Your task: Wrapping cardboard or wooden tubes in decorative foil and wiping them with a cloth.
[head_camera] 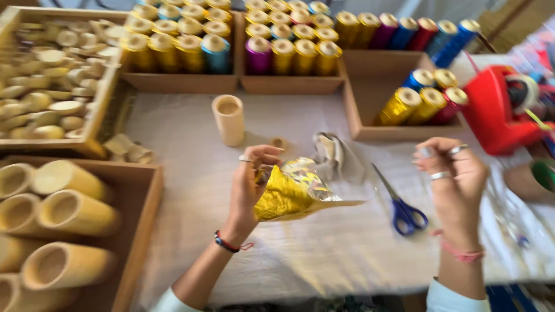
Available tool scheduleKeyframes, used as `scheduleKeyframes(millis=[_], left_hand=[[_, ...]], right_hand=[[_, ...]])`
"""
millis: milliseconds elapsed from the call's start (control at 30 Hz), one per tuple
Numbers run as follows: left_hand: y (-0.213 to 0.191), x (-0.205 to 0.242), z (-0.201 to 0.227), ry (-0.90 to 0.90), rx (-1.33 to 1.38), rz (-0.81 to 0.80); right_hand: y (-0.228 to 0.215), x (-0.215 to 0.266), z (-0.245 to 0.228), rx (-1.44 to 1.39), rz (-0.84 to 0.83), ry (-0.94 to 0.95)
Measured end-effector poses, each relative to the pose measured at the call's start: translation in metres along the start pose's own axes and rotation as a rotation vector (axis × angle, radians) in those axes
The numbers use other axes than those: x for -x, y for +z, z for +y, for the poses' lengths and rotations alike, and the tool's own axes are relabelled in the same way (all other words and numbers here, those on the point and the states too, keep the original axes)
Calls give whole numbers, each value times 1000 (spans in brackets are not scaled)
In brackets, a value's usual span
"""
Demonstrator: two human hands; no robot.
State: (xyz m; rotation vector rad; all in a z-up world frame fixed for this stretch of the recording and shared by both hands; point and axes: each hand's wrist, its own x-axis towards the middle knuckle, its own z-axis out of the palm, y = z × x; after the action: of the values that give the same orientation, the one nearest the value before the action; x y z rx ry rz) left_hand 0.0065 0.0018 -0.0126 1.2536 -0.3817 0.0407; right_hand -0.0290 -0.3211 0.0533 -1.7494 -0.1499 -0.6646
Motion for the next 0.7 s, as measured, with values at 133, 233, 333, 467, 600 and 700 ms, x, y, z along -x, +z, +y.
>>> scheduleKeyframes(millis=[133,233,333,467,600,700], left_hand=[[17,5,11,172,-374,80],[26,11,16,221,-464,40],[31,15,14,240,-482,-30],[31,16,12,252,-468,-55],[28,13,11,275,-453,-29],[28,17,12,239,-402,-40]], right_hand=[[-108,17,53,348,77,221],[-164,24,106,560,49,345],[-163,34,116,778,36,353],[-131,40,91,1021,96,106],[-112,34,67,1128,158,-46],[-79,21,31,978,212,-35]])
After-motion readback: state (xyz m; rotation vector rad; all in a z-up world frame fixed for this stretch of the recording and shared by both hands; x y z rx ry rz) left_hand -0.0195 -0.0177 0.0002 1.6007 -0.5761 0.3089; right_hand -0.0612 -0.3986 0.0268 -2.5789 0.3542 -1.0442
